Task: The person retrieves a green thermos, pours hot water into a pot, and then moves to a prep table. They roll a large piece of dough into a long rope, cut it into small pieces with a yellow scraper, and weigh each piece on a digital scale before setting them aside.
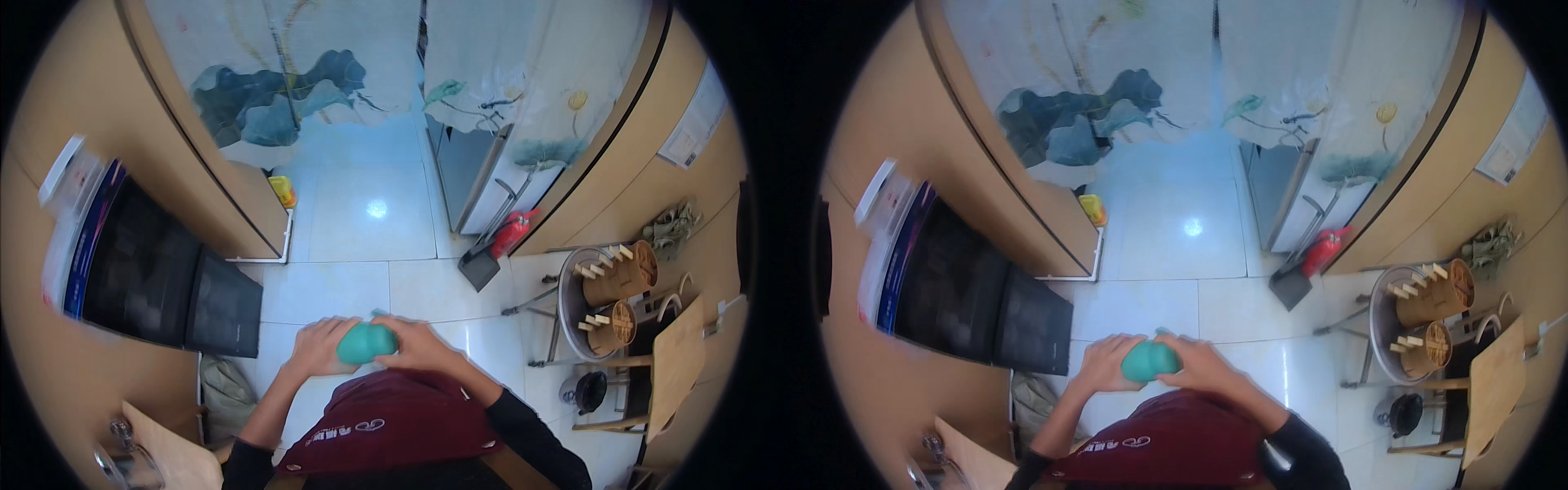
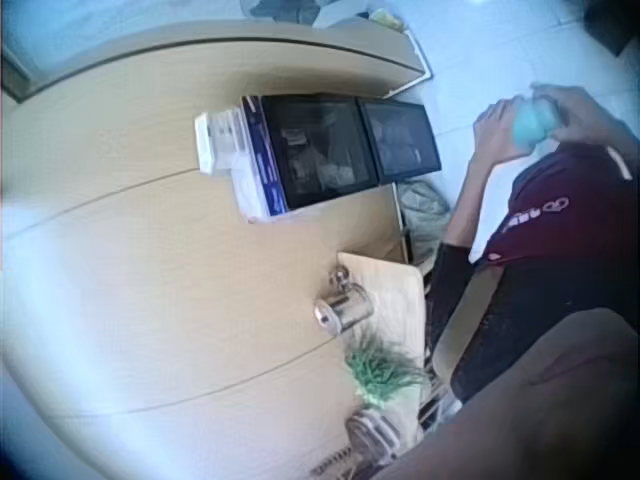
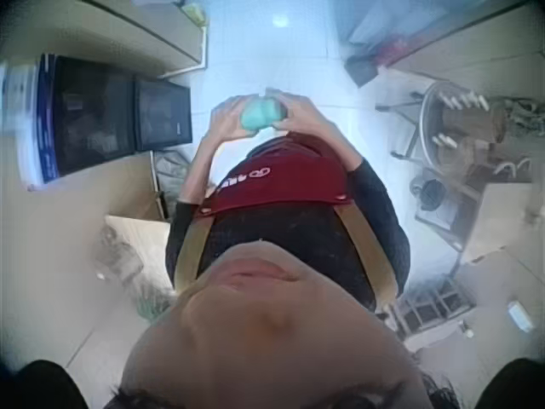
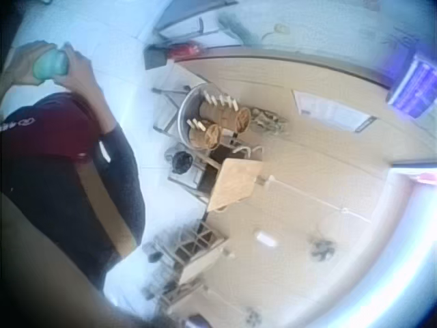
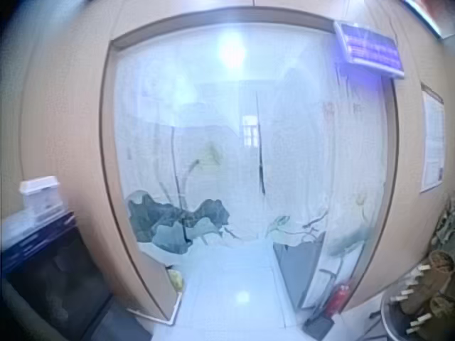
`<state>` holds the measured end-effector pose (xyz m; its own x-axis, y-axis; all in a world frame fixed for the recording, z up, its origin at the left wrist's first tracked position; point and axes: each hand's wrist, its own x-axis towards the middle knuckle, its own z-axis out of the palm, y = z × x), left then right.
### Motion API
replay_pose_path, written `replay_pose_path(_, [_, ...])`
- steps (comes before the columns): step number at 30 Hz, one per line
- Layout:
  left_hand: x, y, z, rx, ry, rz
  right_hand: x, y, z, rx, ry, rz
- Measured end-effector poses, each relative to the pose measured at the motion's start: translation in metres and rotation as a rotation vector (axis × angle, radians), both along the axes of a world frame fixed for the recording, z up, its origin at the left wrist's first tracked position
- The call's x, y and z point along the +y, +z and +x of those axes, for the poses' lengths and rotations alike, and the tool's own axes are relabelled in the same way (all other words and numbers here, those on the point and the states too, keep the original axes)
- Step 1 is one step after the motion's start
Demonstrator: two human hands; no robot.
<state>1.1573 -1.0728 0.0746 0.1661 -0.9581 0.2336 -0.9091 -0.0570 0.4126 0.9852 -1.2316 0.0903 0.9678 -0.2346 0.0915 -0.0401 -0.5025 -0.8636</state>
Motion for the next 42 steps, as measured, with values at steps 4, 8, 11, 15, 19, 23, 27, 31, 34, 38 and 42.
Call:
replay_pose_path(4, [-0.16, 0.016, 0.076, -0.037, -0.288, 0.041, -0.125, -0.001, 0.027, -0.046, -0.127, -0.211])
replay_pose_path(8, [-0.292, 0.007, 0.143, -0.03, -0.281, 0.17, -0.23, -0.028, 0.1, -0.164, -0.29, -0.443])
replay_pose_path(11, [-0.359, 0.008, 0.199, 0.094, -0.1, 0.334, -0.32, -0.03, 0.174, -0.099, -0.143, -0.448])
replay_pose_path(15, [-0.407, 0.019, 0.277, 0.255, 0.099, 0.263, -0.418, -0.028, 0.274, -0.126, 0.166, -0.386])
replay_pose_path(19, [-0.483, 0.007, 0.333, 0.792, 0.406, 0.342, -0.496, -0.06, 0.39, -0.221, 0.295, -0.137])
replay_pose_path(23, [-0.564, -0.014, 0.412, 1.157, 0.595, 0.308, -0.586, -0.078, 0.484, -0.06, 0.271, 0.021])
replay_pose_path(27, [-0.682, -0.017, 0.545, 0.172, 0.136, 0.291, -0.688, -0.05, 0.575, 0.232, -0.052, 0.036])
replay_pose_path(31, [-0.823, 0.002, 0.646, -0.115, -0.143, 0.088, -0.805, -0.027, 0.632, 0.336, -0.286, 0.403])
replay_pose_path(34, [-0.919, 0.01, 0.702, -0.241, -0.273, 0.145, -0.873, -0.034, 0.671, 0.15, -0.377, 0.476])
replay_pose_path(38, [-1.021, -0.006, 0.788, -0.194, -0.303, 0.216, -0.961, -0.054, 0.754, -0.127, -0.381, 0.103])
replay_pose_path(42, [-1.077, -0.025, 0.878, 0.022, -0.072, 0.248, -1.056, -0.052, 0.866, -0.163, -0.058, -0.259])
